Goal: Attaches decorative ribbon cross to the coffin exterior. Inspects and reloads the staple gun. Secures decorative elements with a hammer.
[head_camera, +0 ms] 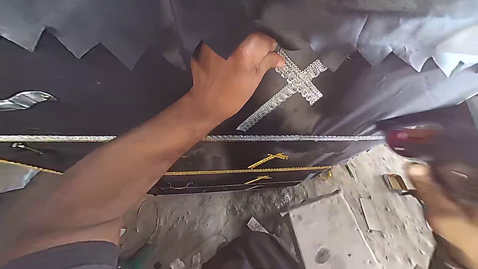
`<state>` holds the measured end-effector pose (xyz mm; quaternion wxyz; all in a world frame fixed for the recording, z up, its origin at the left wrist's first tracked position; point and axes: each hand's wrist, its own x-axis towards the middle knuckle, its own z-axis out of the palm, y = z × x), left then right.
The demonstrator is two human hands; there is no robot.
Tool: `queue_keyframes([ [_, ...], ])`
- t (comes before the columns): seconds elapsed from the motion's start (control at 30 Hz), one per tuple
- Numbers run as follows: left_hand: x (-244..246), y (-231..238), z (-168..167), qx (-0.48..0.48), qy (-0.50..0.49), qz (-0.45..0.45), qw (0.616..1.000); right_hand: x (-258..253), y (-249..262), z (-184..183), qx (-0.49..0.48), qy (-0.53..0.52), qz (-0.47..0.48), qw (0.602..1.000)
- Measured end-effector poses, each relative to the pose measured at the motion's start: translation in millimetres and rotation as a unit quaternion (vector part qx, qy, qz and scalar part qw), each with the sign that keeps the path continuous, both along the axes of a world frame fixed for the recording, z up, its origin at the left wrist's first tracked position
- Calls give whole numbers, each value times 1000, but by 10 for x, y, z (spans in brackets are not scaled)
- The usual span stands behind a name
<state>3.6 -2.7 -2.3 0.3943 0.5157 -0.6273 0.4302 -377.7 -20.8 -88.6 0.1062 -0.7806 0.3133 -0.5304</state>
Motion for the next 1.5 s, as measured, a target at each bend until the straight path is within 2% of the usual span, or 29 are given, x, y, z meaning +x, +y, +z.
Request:
queue_keyframes([
  [0.13, 15, 4, 7, -15, -25, -18, 999, 539, -272, -121, 12, 143, 56, 988],
  [0.27, -7, 14, 37, -1, -16, -37, 999, 792, -346, -50, -16, 229, 0, 973],
  [0.63, -18, 8, 9, -11, -19, -9, 1000, 942, -483, -64, -43, 238, -50, 969],
  [0.87, 39, -6, -1, 14, -5, -10, 1000, 914, -546, -96, -112, 266, -91, 953],
  [1.27, 37, -4, -43, 6, 8, 1, 1000, 714, -438, -157, -110, 220, -56, 968],
  [1.5, 54, -23, -58, 4, 6, -7, 1000, 868, -372, -82, -85, 218, -28, 972],
])
